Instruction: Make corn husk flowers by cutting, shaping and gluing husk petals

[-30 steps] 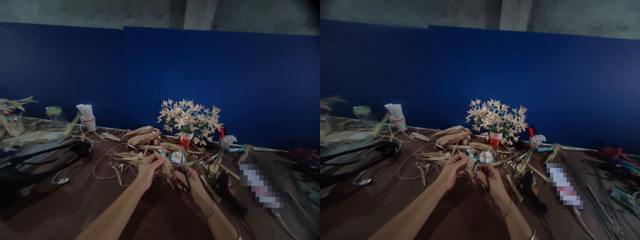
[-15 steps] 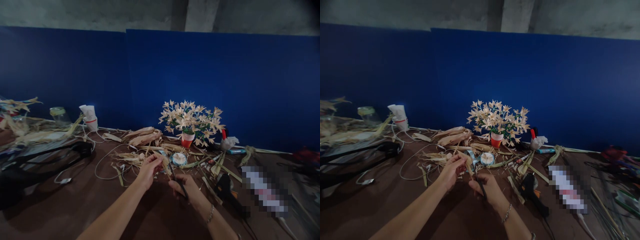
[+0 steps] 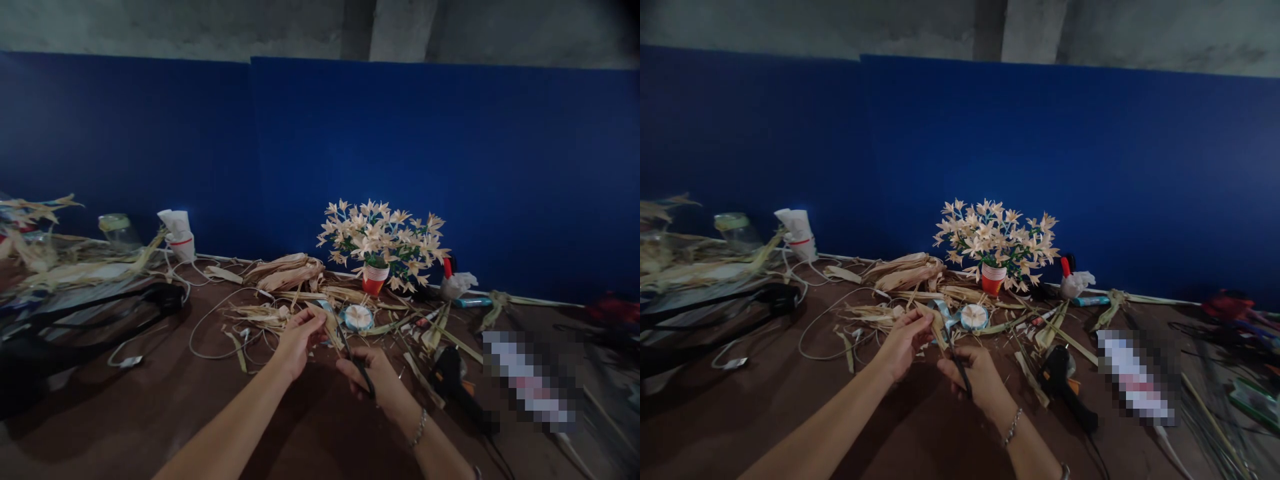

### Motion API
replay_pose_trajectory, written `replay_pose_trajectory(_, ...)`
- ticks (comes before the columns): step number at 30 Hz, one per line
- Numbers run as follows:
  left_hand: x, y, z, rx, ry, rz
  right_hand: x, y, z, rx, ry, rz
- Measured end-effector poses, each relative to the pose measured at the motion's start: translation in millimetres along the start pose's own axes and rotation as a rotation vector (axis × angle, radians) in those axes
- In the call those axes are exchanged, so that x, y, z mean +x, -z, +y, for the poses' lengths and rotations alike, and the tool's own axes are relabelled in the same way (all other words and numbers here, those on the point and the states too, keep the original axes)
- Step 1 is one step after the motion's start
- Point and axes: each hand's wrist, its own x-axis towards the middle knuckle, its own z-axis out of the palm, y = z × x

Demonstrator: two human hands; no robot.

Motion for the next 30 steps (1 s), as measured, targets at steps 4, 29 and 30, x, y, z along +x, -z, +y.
replay_pose_trajectory(4,0.9,1.4,-0.1,0.001,-0.001,-0.025,0.9,-0.3,1.5,0.003,0.002,0.005)
replay_pose_trajectory(29,8.7,19.0,15.1,0.233,0.09,-0.192,-4.8,20.5,-2.1,-0.114,-0.054,-0.165)
replay_pose_trajectory(30,8.9,19.6,16.1,0.249,0.095,-0.203,-4.7,21.6,-1.5,-0.126,-0.055,-0.169)
